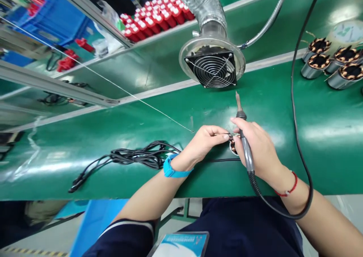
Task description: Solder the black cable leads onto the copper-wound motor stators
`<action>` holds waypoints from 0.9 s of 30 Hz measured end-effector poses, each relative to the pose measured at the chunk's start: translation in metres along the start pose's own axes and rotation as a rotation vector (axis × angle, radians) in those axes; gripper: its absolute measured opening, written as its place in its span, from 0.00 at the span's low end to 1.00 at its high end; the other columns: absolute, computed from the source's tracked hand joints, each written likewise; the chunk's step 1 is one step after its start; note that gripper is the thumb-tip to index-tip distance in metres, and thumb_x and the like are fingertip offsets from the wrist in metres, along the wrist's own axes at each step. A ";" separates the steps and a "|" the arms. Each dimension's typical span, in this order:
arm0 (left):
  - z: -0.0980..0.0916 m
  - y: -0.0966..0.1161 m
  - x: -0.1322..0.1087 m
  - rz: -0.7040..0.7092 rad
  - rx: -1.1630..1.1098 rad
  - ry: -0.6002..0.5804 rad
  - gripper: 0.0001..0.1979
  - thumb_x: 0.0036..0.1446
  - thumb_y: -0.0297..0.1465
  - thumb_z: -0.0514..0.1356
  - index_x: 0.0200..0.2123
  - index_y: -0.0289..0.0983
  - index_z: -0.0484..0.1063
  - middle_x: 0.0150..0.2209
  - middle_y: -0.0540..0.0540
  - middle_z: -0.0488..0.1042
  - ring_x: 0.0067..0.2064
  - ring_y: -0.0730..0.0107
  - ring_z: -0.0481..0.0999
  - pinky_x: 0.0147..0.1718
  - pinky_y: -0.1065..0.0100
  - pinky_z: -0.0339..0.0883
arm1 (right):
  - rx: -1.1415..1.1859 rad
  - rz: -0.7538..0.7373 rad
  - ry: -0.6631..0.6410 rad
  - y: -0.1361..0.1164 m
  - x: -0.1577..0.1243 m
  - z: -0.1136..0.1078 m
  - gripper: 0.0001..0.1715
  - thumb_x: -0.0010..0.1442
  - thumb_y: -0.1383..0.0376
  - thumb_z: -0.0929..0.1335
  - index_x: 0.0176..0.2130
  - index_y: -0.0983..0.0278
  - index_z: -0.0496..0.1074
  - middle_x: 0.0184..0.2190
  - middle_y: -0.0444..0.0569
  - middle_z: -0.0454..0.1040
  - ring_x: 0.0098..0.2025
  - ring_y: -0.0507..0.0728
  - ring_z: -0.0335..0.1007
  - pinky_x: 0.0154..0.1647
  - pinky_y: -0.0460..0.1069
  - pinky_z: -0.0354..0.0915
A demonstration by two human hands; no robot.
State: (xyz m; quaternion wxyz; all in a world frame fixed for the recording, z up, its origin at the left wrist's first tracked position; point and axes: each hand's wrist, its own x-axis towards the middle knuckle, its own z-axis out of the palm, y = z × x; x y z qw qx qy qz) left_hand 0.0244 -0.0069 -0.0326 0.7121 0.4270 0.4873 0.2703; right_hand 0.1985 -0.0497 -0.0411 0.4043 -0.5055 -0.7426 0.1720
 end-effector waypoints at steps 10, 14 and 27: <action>-0.014 0.011 -0.008 -0.044 0.109 -0.123 0.10 0.48 0.32 0.65 0.22 0.34 0.70 0.21 0.54 0.66 0.24 0.81 0.60 0.28 0.74 0.55 | 0.034 0.017 -0.024 -0.007 -0.003 -0.004 0.23 0.62 0.69 0.63 0.56 0.56 0.62 0.40 0.47 0.77 0.39 0.57 0.75 0.40 0.54 0.72; -0.009 0.008 -0.008 -0.117 0.095 -0.115 0.08 0.45 0.32 0.67 0.23 0.33 0.73 0.24 0.51 0.72 0.27 0.78 0.66 0.31 0.73 0.59 | 0.054 -0.015 -0.039 -0.005 -0.004 -0.004 0.25 0.61 0.70 0.64 0.57 0.56 0.61 0.39 0.47 0.77 0.39 0.57 0.74 0.40 0.54 0.71; -0.017 0.011 -0.008 -0.112 -0.053 -0.199 0.13 0.52 0.38 0.61 0.26 0.33 0.67 0.16 0.57 0.56 0.18 0.85 0.47 0.19 0.75 0.37 | -0.219 -0.149 -0.113 -0.004 -0.003 -0.001 0.19 0.62 0.68 0.64 0.53 0.62 0.62 0.36 0.50 0.75 0.36 0.58 0.68 0.36 0.53 0.62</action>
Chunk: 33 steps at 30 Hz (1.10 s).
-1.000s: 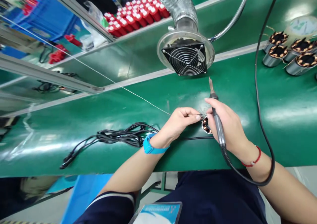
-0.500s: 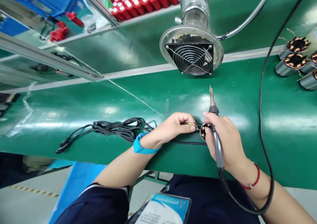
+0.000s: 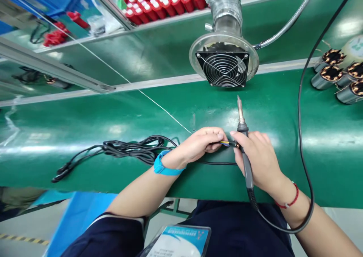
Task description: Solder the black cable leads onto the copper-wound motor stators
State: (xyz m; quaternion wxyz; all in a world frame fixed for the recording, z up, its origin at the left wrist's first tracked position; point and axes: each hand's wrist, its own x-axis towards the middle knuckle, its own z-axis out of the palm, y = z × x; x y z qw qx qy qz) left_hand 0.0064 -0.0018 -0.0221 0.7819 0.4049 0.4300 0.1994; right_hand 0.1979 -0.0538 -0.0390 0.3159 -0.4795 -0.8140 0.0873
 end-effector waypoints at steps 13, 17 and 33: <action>0.004 -0.009 0.012 0.309 0.223 0.218 0.09 0.53 0.32 0.59 0.26 0.33 0.68 0.22 0.54 0.64 0.26 0.79 0.60 0.28 0.74 0.53 | 0.057 0.132 0.190 0.007 0.000 0.009 0.21 0.63 0.67 0.64 0.56 0.60 0.62 0.39 0.47 0.79 0.40 0.57 0.73 0.42 0.53 0.67; -0.026 0.000 0.022 0.425 0.088 0.513 0.07 0.54 0.31 0.58 0.27 0.33 0.69 0.22 0.54 0.63 0.22 0.81 0.56 0.23 0.74 0.48 | 0.113 0.177 0.216 0.016 -0.004 0.006 0.21 0.63 0.67 0.64 0.56 0.59 0.64 0.40 0.48 0.78 0.44 0.58 0.74 0.45 0.54 0.69; -0.026 0.020 0.005 0.727 -0.364 0.675 0.05 0.51 0.24 0.56 0.33 0.35 0.67 0.30 0.51 0.65 0.23 0.82 0.59 0.19 0.76 0.51 | 0.294 0.186 0.151 0.016 -0.009 0.013 0.19 0.66 0.64 0.63 0.56 0.58 0.64 0.38 0.46 0.79 0.34 0.53 0.77 0.40 0.49 0.73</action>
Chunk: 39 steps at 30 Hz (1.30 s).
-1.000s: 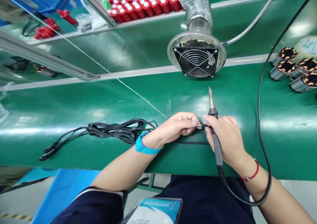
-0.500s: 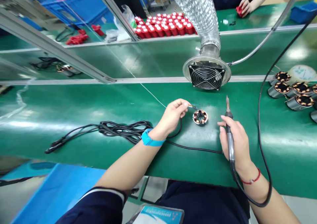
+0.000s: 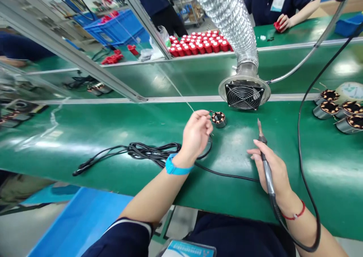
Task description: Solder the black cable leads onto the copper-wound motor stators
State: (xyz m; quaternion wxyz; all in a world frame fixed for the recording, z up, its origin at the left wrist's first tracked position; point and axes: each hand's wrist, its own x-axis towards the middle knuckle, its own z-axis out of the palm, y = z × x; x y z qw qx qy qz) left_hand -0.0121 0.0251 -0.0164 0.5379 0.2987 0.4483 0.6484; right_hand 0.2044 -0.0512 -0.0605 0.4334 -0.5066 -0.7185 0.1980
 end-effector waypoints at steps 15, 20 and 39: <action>0.009 -0.021 -0.050 0.086 0.845 -0.864 0.03 0.59 0.29 0.52 0.35 0.37 0.64 0.33 0.47 0.67 0.35 0.70 0.66 0.37 0.66 0.62 | 0.033 -0.154 -0.056 -0.011 0.008 0.002 0.20 0.64 0.69 0.64 0.55 0.59 0.61 0.32 0.42 0.73 0.31 0.51 0.71 0.36 0.46 0.70; 0.002 -0.018 -0.043 0.330 1.477 -1.064 0.14 0.66 0.31 0.45 0.38 0.36 0.69 0.36 0.43 0.75 0.37 0.64 0.73 0.36 0.65 0.62 | -0.273 -0.211 -0.061 -0.008 0.007 -0.047 0.17 0.64 0.69 0.63 0.53 0.60 0.65 0.33 0.46 0.75 0.33 0.54 0.72 0.36 0.50 0.70; 0.005 -0.026 -0.036 -0.128 1.085 -0.882 0.06 0.60 0.29 0.47 0.34 0.39 0.61 0.27 0.53 0.69 0.26 0.74 0.69 0.29 0.71 0.60 | -0.952 -0.149 0.157 0.140 0.044 -0.175 0.14 0.61 0.58 0.63 0.42 0.63 0.70 0.30 0.54 0.75 0.33 0.61 0.74 0.32 0.52 0.65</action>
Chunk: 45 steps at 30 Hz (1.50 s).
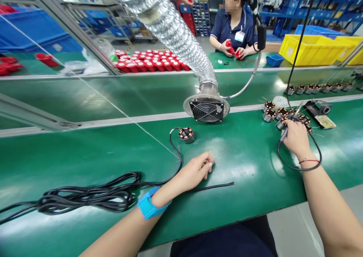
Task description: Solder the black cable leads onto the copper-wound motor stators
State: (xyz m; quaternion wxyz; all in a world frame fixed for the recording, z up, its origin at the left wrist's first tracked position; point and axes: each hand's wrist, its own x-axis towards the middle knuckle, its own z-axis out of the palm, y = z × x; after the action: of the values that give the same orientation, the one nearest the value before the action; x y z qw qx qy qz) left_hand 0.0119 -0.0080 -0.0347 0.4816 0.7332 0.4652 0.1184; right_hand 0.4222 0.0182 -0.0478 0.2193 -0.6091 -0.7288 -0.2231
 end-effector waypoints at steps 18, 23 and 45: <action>-0.003 -0.015 0.015 0.037 -0.260 0.008 0.08 0.55 0.31 0.57 0.34 0.34 0.74 0.26 0.52 0.69 0.29 0.75 0.63 0.30 0.72 0.57 | 0.616 -0.300 -0.228 -0.218 -0.021 -0.037 0.16 0.60 0.68 0.64 0.50 0.62 0.63 0.48 0.55 0.75 0.46 0.61 0.73 0.44 0.57 0.68; -0.014 -0.014 0.015 -0.010 -0.451 -0.012 0.08 0.54 0.31 0.58 0.25 0.33 0.70 0.25 0.52 0.69 0.28 0.77 0.63 0.31 0.73 0.56 | 0.662 -0.222 -0.207 -0.215 -0.027 -0.022 0.26 0.60 0.63 0.68 0.55 0.62 0.58 0.56 0.60 0.68 0.56 0.65 0.67 0.49 0.61 0.68; -0.011 0.002 0.007 -0.055 -0.719 -0.174 0.12 0.53 0.36 0.60 0.28 0.31 0.73 0.25 0.50 0.68 0.25 0.80 0.60 0.25 0.73 0.49 | 0.725 -0.093 -0.284 -0.221 -0.031 -0.018 0.21 0.60 0.60 0.68 0.52 0.61 0.62 0.50 0.58 0.71 0.49 0.66 0.69 0.44 0.61 0.69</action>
State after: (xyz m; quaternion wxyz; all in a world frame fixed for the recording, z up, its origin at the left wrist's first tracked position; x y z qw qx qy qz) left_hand 0.0100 0.0035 -0.0293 0.7492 0.5118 0.3707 0.1985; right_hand 0.2103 -0.0517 -0.0640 0.3067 -0.4834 -0.8102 0.1255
